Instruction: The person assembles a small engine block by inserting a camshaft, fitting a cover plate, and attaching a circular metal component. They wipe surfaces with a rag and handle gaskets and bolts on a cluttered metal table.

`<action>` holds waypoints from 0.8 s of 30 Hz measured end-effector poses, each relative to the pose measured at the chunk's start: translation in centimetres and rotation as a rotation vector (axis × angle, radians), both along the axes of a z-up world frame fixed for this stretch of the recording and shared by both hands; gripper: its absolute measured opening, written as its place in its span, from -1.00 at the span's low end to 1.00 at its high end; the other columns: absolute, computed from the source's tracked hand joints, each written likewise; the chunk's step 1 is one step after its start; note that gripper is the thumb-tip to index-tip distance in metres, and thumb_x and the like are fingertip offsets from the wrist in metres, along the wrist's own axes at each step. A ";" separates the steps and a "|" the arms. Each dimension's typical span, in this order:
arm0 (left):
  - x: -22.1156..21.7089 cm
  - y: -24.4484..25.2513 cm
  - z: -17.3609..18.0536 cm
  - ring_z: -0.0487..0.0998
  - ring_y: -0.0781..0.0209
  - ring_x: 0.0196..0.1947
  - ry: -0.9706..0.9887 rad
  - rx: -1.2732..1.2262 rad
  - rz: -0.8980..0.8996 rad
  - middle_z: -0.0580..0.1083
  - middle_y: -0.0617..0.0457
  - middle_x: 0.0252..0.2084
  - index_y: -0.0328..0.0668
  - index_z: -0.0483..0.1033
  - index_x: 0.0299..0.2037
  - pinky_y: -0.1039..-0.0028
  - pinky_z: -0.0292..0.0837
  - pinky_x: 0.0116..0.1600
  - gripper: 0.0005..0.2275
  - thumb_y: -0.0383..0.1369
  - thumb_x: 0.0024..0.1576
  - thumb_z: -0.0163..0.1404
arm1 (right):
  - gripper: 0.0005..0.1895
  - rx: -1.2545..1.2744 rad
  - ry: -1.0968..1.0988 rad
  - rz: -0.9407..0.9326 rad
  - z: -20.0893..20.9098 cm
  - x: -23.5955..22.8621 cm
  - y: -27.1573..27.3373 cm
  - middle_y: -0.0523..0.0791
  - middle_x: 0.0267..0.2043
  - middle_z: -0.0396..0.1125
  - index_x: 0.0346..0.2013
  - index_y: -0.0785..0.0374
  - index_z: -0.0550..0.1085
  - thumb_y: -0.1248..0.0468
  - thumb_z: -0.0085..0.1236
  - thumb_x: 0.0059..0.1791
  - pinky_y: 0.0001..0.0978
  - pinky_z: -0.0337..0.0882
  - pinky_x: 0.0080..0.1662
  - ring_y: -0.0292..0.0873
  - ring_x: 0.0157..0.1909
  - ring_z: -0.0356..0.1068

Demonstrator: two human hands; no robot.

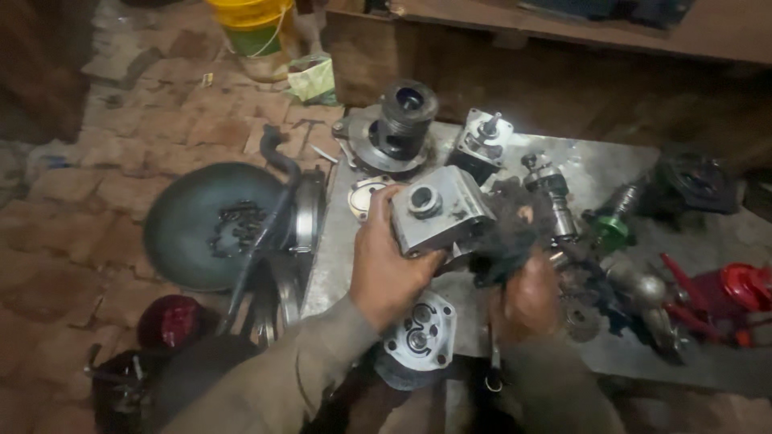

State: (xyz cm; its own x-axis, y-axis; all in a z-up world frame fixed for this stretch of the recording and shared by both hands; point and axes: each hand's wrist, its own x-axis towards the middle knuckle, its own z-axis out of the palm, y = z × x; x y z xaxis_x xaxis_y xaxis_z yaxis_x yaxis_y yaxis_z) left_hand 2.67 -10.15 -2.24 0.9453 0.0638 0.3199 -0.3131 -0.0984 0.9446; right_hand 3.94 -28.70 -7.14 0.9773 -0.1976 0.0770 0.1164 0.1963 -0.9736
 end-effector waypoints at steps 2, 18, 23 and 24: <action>0.2 0.5 -0.3 0.65 -0.05 0.05 -0.081 0.206 0.155 0.56 -0.15 0.00 -0.28 0.32 0.18 0.28 0.55 0.12 -0.35 -0.46 -0.17 0.31 | -0.33 -1.162 -0.019 -0.243 2.2 0.3 -1.1 0.03 0.14 0.35 0.61 0.07 0.11 0.24 -0.34 0.14 -0.12 0.41 0.25 0.01 0.09 0.38; 0.1 2.8 -0.6 0.60 -0.13 -0.01 -0.413 0.543 0.144 0.53 -0.14 0.02 -0.26 0.38 0.11 0.23 0.54 0.03 -0.39 -0.29 -0.14 0.37 | -0.30 -0.241 -0.185 0.393 5.4 1.6 -1.3 0.14 0.32 0.36 0.37 0.35 0.37 0.50 -0.10 -0.12 -0.20 0.42 0.35 0.01 0.30 0.42; 0.5 2.9 -0.8 0.58 -0.14 0.02 -0.532 0.644 0.127 0.51 -0.16 0.02 -0.29 0.37 0.09 0.23 0.54 0.08 -0.38 -0.43 -0.28 0.24 | -0.38 -0.366 -0.299 0.305 6.9 -0.2 1.3 0.05 0.35 0.23 0.31 0.23 0.32 0.39 0.09 -0.07 -0.16 0.33 0.32 -0.03 0.32 0.29; 0.7 2.7 -0.9 0.58 -0.12 0.01 -0.478 0.671 0.137 0.51 -0.14 -0.01 -0.28 0.38 0.09 0.23 0.53 0.09 -0.42 -0.44 -0.20 0.24 | -0.44 -0.574 -0.426 0.264 7.0 -0.4 2.2 0.11 0.32 0.19 0.24 0.31 0.39 0.38 0.19 -0.07 -0.14 0.32 0.30 0.03 0.31 0.25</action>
State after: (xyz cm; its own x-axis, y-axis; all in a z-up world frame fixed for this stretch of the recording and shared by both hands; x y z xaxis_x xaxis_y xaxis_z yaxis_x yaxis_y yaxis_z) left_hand 3.37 -7.45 -3.19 0.6959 -0.1792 0.6954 -0.6097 -0.6591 0.4403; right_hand 3.59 -26.47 -0.18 0.8495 0.2237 0.4778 0.5241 -0.2539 -0.8129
